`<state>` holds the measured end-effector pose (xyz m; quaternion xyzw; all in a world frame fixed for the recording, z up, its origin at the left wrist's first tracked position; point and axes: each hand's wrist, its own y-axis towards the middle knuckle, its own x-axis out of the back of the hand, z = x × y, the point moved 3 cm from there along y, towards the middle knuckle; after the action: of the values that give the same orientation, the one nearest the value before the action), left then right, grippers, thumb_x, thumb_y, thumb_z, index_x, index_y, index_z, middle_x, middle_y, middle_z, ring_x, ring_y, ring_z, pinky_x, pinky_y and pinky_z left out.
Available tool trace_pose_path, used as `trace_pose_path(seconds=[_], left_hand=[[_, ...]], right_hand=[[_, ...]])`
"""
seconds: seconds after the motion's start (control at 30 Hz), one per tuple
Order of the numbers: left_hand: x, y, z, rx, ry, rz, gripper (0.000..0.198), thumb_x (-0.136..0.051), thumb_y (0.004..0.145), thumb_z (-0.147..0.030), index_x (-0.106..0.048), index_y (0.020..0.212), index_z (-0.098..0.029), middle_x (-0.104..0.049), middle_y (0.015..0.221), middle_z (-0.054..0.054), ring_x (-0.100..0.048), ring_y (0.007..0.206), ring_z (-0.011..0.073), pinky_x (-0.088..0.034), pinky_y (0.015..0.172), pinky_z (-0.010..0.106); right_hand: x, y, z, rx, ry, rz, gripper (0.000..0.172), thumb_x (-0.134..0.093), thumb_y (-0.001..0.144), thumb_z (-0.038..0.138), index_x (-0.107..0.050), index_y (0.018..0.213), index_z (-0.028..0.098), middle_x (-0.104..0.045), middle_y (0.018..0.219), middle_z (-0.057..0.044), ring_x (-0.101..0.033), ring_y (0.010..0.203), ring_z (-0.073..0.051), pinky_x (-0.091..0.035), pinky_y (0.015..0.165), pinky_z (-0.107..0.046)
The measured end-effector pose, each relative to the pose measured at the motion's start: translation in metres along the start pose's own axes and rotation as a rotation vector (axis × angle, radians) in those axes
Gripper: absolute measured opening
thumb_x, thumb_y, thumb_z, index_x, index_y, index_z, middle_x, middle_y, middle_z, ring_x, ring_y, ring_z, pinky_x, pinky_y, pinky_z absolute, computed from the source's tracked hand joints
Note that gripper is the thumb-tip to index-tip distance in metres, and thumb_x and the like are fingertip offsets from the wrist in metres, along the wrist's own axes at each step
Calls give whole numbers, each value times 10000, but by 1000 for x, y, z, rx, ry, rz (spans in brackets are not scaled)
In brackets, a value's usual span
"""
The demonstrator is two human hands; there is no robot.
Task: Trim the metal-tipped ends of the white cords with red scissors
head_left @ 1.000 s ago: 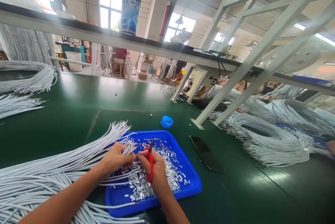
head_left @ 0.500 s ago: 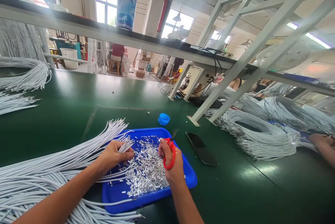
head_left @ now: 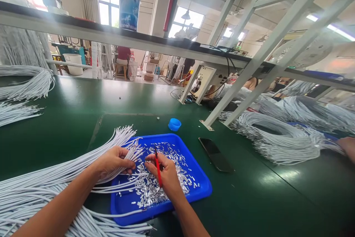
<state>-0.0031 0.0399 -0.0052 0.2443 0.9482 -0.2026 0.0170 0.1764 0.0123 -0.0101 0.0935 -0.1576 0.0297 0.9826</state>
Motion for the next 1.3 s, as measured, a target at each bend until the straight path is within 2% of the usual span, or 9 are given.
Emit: trace_pose_path(seconds=[0.1,0.2,0.3,0.5,0.63,0.87,1.0,1.17,1.3], left_hand=[[0,1,-1,-9,14,-34,280,-803,500,-264,-656,672,-99,-630,575,7,-551,517,107,-405,526,221],[4,0,-7,-74,5,-148,274,-808,495,-261,-650,643,-93,-594,512,-13,-505,470,85,-354,473,200],[9,-3,-13,-129,-40,-225,282,-807,502,-284,-641,620,-89,-578,504,-15,-480,456,75,-335,464,200],[10,-3,-12,-210,-86,-163,291,-774,566,-342,-617,593,-98,-525,474,-27,-437,452,73,-300,466,210],[6,-1,-8,-213,-66,-109,304,-760,583,-361,-596,579,-105,-506,483,-35,-411,462,70,-281,478,210],[7,-1,-6,-238,-5,-74,289,-725,635,-362,-575,581,-121,-507,506,-43,-403,485,72,-278,497,205],[7,-3,-8,-266,60,-77,286,-707,653,-372,-570,585,-131,-503,516,-46,-401,497,78,-283,502,202],[7,-3,-8,-303,144,-66,283,-672,677,-400,-578,618,-139,-479,533,-50,-398,505,88,-288,500,207],[9,-2,-8,-339,302,-108,300,-616,720,-419,-564,611,-144,-464,534,-50,-396,512,95,-284,503,214]], right_hand=[[-4,0,4,49,-121,17,239,-619,749,392,-660,834,173,-615,779,-33,-541,701,-162,-413,627,-253],[-6,0,9,97,-269,2,235,-603,762,401,-646,841,185,-614,833,-48,-544,779,-182,-410,674,-261],[-8,-1,9,96,-447,20,241,-577,777,419,-633,775,185,-598,770,-42,-533,750,-181,-390,665,-259],[-16,-1,2,72,-601,71,322,-544,791,401,-488,561,183,-521,620,13,-468,598,-123,-300,550,-213],[-18,0,-3,55,-585,87,397,-540,777,404,-370,500,176,-436,539,35,-392,518,-96,-231,504,-216],[-19,0,-9,41,-528,106,446,-548,751,396,-292,469,166,-337,485,47,-300,480,-79,-173,487,-231],[-19,1,-11,4,-432,174,425,-550,749,420,-364,465,164,-345,494,45,-317,495,-83,-196,488,-222],[-18,2,-11,-21,-300,280,349,-554,749,440,-537,546,157,-450,550,28,-403,551,-104,-263,513,-211],[-18,2,-13,-36,-302,284,355,-544,755,424,-513,523,156,-407,541,32,-369,543,-100,-246,502,-215]])
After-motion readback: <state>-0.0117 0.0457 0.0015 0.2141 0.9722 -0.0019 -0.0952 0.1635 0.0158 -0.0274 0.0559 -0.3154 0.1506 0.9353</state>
